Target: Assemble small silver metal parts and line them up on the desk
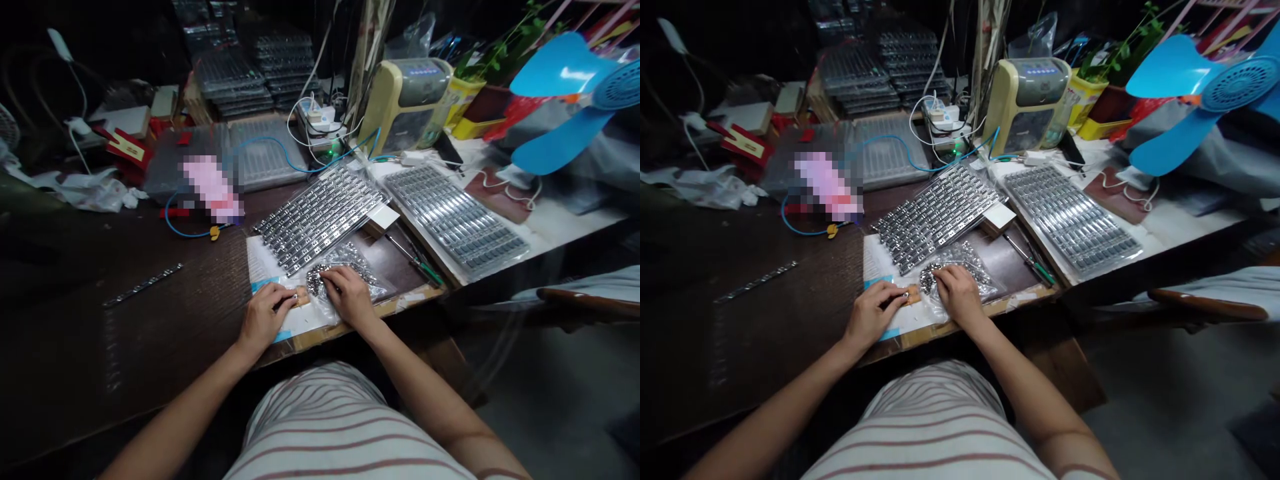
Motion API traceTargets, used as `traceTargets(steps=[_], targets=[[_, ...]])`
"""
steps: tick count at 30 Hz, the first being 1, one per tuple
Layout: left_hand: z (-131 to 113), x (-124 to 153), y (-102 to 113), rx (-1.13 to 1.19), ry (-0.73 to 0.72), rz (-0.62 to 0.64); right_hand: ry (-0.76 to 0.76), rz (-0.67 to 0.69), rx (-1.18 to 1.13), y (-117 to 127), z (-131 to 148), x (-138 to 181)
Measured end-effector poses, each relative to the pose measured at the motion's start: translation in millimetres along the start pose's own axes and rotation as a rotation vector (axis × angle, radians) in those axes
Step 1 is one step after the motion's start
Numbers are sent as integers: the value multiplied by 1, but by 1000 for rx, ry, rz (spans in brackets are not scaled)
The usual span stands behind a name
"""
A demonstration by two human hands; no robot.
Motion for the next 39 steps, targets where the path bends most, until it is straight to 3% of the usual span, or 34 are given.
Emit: traceTargets(steps=[6,9,12,18,27,32,39], targets=[[1,0,0,13,6,25,-11,14,-61,1,3,1],[2,-1,3,63,44,-35,-14,73,-75,-4,14,2],[5,-3,5,105,89,-113,9,128,-2,-15,30,3],[7,-3,5,108,109,-110,49,154,164,-26,46,4],[0,-17,7,87,67,-25,-34,100,303,3,18,-6],[-8,-22,-6,39,-61,48,-53,72,277,0,10,-6],[-7,-16,-12,-24,-126,34,-41,62,291,-2,11,-4]])
Point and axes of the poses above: each hand's wrist, its own x-axis away from the middle knuckle, its own y-axis out of the back of the hand, z = x × y, the point moved 1 cm from there along -x, towards the middle knuckle, and after that the axes turned 13 degrees about -y, right-handed, at the moved point
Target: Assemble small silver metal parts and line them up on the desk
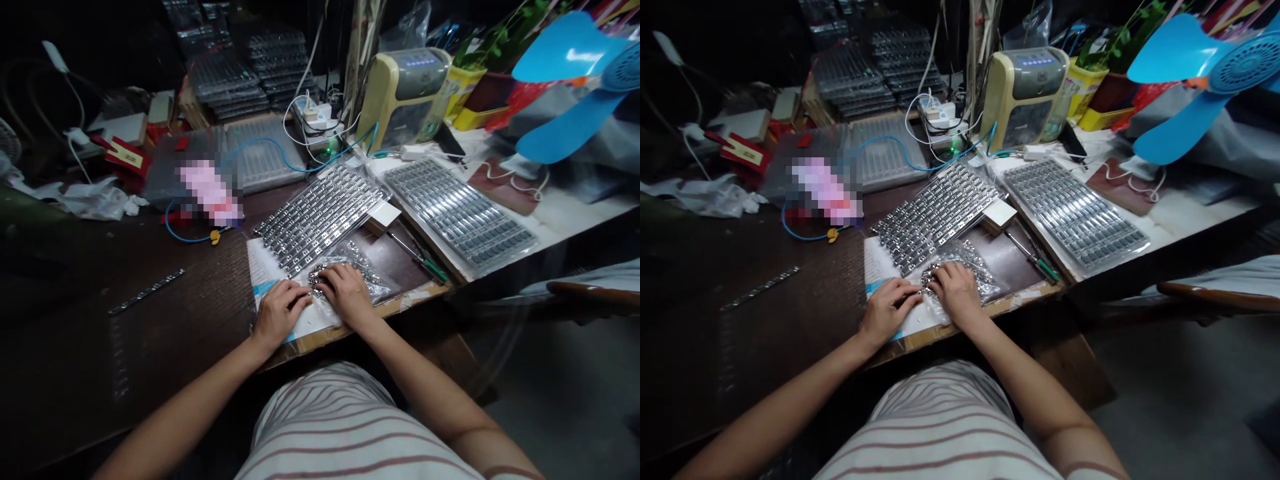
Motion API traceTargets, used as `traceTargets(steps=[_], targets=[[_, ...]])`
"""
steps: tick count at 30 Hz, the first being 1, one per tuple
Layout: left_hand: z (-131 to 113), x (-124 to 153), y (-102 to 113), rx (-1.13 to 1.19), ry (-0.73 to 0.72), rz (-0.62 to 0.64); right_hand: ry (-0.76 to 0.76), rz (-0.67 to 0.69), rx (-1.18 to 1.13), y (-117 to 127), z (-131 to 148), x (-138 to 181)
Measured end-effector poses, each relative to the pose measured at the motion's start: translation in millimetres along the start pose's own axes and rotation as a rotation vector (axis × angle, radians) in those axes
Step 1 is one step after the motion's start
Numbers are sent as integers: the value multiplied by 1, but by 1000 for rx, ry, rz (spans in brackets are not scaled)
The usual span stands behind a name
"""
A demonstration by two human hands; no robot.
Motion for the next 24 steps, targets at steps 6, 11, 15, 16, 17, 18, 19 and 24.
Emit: traceTargets(steps=[6,11,15,16,17,18,19,24], targets=[[1,0,-1,24,10,12,-12,-5,46,-2,-1,0],[2,-1,0,61,23,30,9,11,6,-1,-1,1],[-2,1,-2,84,31,25,18,30,35,0,0,0],[-4,1,-2,91,33,22,17,25,34,0,0,0],[-4,0,-1,98,37,17,15,16,25,0,0,0],[-4,-1,1,103,46,5,12,2,8,0,0,0],[0,-4,5,102,59,-16,8,-13,-15,0,0,0],[63,-20,60,-107,244,-212,-13,-81,-146,-2,-4,1]])
Point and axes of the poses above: each hand's wrist, its own x-axis away from the middle knuckle, its own y-axis out of the back of the hand, z = x × y, the point moved 1 cm from there along -x, towards the middle knuckle, and after that the axes turned 13 degrees about -y, right-handed, at the moved point
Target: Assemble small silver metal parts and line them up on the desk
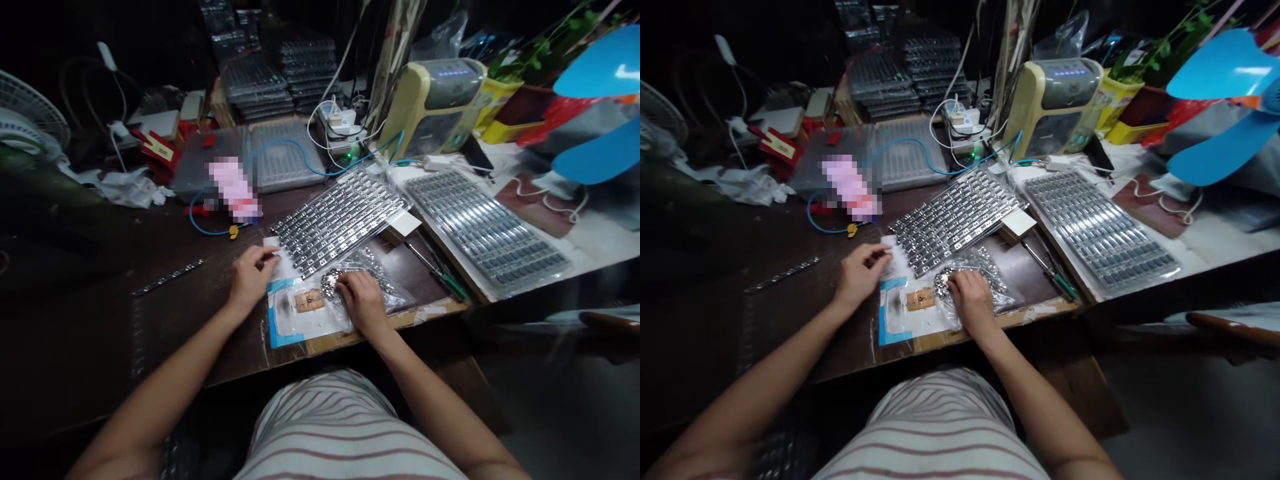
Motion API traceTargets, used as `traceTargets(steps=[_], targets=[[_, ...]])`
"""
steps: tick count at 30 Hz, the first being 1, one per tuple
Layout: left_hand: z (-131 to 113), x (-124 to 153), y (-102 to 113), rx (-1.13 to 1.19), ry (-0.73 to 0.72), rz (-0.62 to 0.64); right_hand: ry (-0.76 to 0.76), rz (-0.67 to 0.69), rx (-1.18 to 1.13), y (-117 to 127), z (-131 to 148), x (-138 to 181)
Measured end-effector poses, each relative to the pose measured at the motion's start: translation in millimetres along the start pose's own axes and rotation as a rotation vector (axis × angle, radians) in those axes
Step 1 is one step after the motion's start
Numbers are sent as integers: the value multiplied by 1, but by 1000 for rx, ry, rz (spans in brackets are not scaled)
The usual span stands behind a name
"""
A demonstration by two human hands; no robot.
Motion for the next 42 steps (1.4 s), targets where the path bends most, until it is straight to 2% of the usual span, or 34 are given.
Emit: traceTargets(steps=[2,5,7,10,12,14,19,22,25,27,30,32,34,36,38,42], targets=[[39,-12,25,-146,56,-53,24,-7,-72,0,-1,0],[89,-10,58,-306,124,-61,58,12,-166,0,1,1],[107,0,73,-359,152,-44,53,38,-197,0,5,2],[113,11,81,-397,157,-26,70,82,-211,-4,16,4],[107,9,76,-426,138,-11,93,116,-207,-8,24,6],[96,-4,63,-425,91,18,91,148,-173,-12,32,7],[67,-57,8,-305,-31,128,115,164,-82,-17,40,8],[59,-77,-14,-318,-3,162,143,156,-57,-18,38,9],[59,-80,-15,-315,70,141,152,160,-34,-21,37,10],[60,-75,-7,-250,108,86,154,161,-27,-22,38,10],[56,-57,10,46,157,20,160,161,-20,-19,37,9],[46,-39,19,280,215,40,138,134,8,-11,32,7],[30,-19,23,402,270,101,94,95,78,-1,23,4],[11,1,22,399,266,148,63,84,165,8,13,3],[-9,18,15,326,200,162,60,104,211,12,5,2],[-39,41,-6,202,77,178,42,119,174,8,1,3]])
Point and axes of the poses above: each hand's wrist, its own x-axis away from the middle knuckle, its own y-axis out of the back of the hand, z = x × y, the point moved 1 cm from there along -x, towards the middle knuckle, and after that the axes turned 13 degrees about -y, right-handed, at the moved point
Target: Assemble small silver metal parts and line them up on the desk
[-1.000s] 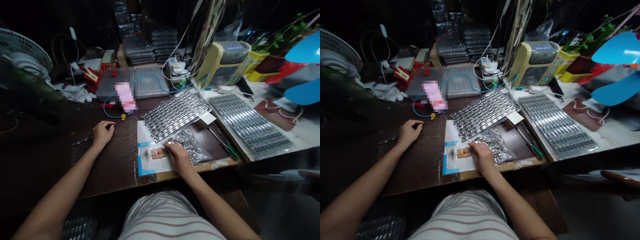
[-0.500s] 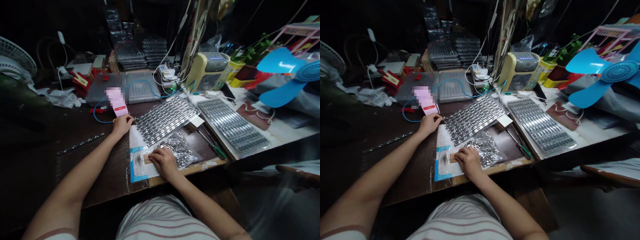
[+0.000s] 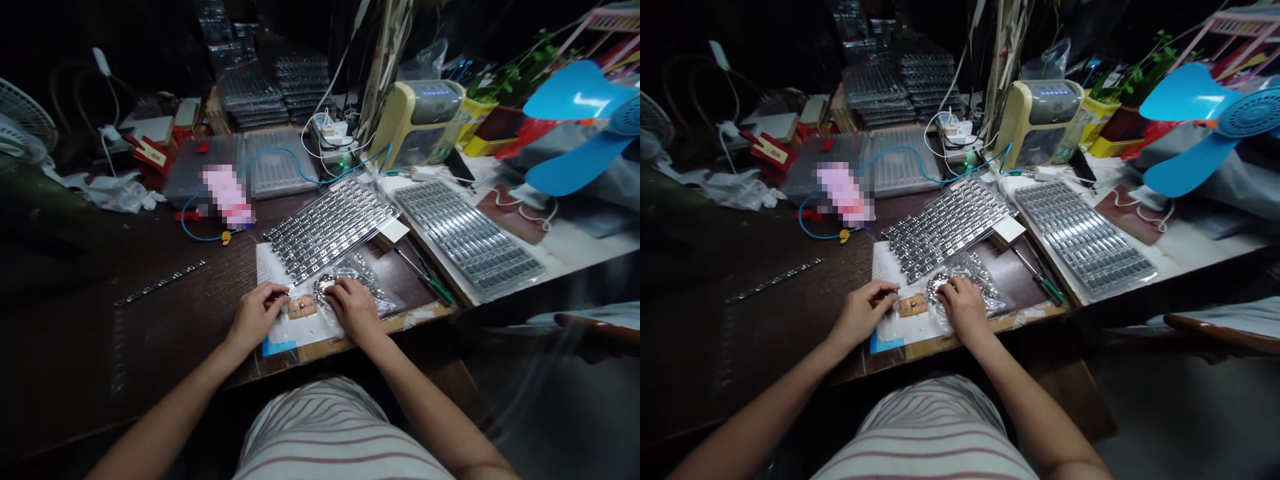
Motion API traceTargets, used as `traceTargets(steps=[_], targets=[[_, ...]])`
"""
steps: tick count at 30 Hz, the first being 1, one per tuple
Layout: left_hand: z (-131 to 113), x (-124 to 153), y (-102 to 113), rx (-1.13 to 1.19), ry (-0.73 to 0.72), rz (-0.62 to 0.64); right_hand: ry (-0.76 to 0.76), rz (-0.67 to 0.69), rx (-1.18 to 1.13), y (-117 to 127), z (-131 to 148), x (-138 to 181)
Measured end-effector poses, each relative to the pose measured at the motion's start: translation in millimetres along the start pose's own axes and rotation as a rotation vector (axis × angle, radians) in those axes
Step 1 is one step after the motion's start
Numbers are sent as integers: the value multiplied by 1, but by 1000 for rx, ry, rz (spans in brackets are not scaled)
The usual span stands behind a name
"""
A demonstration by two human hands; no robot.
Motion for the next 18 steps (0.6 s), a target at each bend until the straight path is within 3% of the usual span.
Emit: traceTargets(steps=[4,10,18], targets=[[-7,9,-18,-18,-92,0,-10,-52,-68,-5,2,-1],[-4,13,-22,-41,-159,0,-27,-129,-219,-7,-2,0],[-2,13,-29,-112,-222,17,17,-116,-260,-9,-1,-1]])
Point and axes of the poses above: each hand's wrist, its own x-axis away from the middle knuckle, its own y-axis out of the back of the hand, z = x × y, the point moved 1 cm from there along -x, towards the middle knuckle, and after that the axes turned 13 degrees about -y, right-handed, at the moved point
